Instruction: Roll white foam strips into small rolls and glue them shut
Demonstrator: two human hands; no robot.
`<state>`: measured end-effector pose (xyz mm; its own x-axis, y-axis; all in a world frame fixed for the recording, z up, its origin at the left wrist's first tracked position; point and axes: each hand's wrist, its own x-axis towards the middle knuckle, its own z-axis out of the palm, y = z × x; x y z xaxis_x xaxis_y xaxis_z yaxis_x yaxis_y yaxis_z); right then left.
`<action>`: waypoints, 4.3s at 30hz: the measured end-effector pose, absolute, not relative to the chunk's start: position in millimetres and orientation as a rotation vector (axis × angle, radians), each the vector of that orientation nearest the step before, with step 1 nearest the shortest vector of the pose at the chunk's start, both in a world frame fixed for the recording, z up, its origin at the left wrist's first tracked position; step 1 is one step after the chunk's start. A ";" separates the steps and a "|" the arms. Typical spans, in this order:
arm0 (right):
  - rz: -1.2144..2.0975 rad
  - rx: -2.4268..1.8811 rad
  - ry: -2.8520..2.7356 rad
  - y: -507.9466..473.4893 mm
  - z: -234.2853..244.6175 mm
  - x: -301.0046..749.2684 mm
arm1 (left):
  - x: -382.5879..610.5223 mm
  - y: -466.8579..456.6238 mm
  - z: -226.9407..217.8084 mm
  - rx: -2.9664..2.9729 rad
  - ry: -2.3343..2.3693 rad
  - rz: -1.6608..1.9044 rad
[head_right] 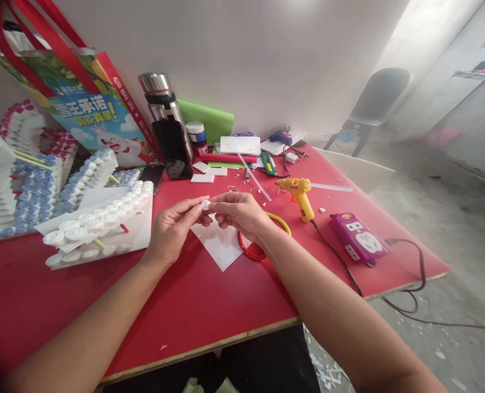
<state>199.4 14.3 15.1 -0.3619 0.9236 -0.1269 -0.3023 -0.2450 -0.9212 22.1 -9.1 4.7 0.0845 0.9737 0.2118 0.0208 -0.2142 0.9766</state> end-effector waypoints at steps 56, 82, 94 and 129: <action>1.787 -0.864 -1.132 14.0 12.6 197.4 | 12.4 -0.6 1.0 2.211 1.042 1.265; 1.917 -0.906 -0.957 15.8 17.8 197.7 | 12.4 -4.4 6.3 2.059 1.141 1.205; 1.875 -0.935 -1.016 14.9 15.4 198.7 | 16.5 -6.9 14.0 1.643 0.998 1.118; 0.649 -1.181 -2.316 4.9 13.0 191.7 | -23.9 18.0 3.7 2.623 1.991 0.512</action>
